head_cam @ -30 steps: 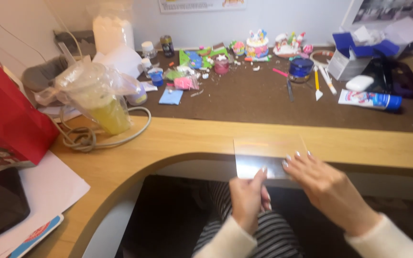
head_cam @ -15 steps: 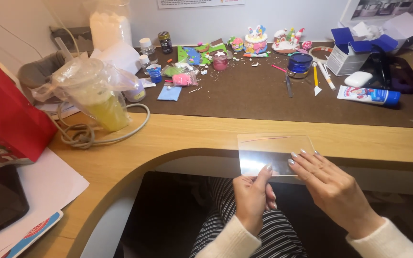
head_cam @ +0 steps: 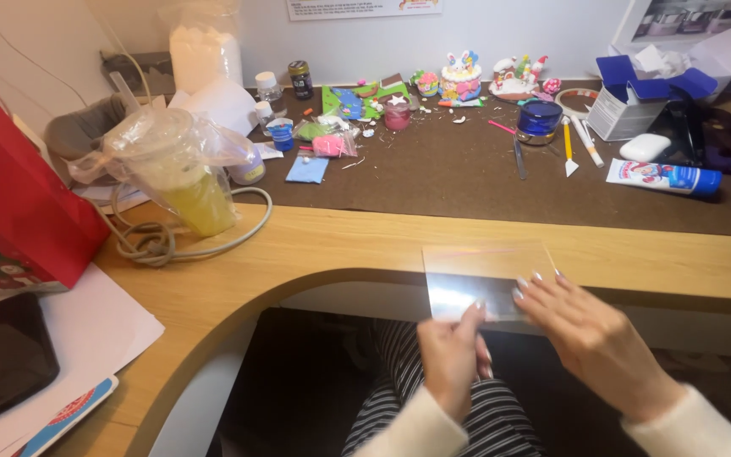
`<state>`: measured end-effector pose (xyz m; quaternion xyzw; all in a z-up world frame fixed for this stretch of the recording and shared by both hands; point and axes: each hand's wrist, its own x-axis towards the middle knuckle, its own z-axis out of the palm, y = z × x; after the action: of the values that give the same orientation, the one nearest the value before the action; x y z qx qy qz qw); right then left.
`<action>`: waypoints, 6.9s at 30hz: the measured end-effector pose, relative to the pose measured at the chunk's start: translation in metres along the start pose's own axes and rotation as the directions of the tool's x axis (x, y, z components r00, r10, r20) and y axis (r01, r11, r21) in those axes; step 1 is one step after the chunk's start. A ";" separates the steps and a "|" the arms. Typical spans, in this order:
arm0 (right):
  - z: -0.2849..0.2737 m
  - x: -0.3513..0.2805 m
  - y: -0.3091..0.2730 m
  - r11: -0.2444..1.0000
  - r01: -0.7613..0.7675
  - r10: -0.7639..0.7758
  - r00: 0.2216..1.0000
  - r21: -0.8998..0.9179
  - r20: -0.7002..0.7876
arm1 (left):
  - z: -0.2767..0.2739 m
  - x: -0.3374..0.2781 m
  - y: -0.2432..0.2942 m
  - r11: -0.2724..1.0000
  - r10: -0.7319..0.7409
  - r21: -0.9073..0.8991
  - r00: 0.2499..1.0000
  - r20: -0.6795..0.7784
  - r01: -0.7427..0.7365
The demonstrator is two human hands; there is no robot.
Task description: The person uses a blue glass jar to roll a thin pink clay strip on a clear acrylic sheet. They then use tweezers to pick up a white star-shaped object and place it on the sheet, followed by arranging the pink clay strip around the star.
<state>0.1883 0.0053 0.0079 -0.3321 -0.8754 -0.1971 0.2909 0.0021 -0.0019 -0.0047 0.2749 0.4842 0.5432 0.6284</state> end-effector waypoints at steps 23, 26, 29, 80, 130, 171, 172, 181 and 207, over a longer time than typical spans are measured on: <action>0.017 0.012 0.013 1.000 0.026 -0.026 1.000 -0.008 -0.012 | -0.001 0.017 0.015 0.999 0.015 -0.048 0.999 -0.038 -0.017; 0.006 0.017 0.010 1.000 0.016 -0.016 0.999 0.005 -0.032 | 0.003 0.011 0.022 0.997 0.059 -0.042 0.998 -0.006 -0.060; 0.008 0.023 0.015 1.000 0.018 -0.018 0.999 -0.015 -0.033 | 0.005 0.015 0.026 0.995 0.086 -0.053 0.996 -0.008 -0.087; 0.029 0.018 0.018 0.996 0.033 -0.029 0.999 -0.087 0.039 | -0.005 0.037 0.009 0.997 0.072 0.012 0.996 -0.044 -0.072; -0.055 -0.006 0.101 0.893 -0.438 0.449 0.847 0.103 -0.284 | -0.112 0.038 0.143 0.880 0.474 0.172 0.830 -0.294 -0.442; 0.072 0.103 0.236 0.225 -0.485 0.615 0.744 0.845 0.263 | -0.131 0.056 0.099 0.959 0.132 -0.182 0.912 -0.388 -0.217; 0.058 0.106 0.226 0.226 -0.486 0.612 0.745 0.844 0.265 | -0.128 0.057 0.094 0.959 0.131 -0.184 0.911 -0.391 -0.217; 0.032 0.086 0.138 -0.035 -0.400 0.787 0.554 0.916 0.272 | -0.096 0.049 0.067 0.935 0.346 0.147 0.925 -0.155 -0.324; 0.031 0.027 0.135 0.192 -0.701 0.606 0.635 0.687 0.479 | -0.024 0.017 0.063 0.380 0.671 0.467 0.585 0.455 -0.799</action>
<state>0.2540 0.1296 0.0223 -0.4994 -0.6415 0.4024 0.4210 -0.0468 0.0265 0.0352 0.7043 0.3988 0.5400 0.2309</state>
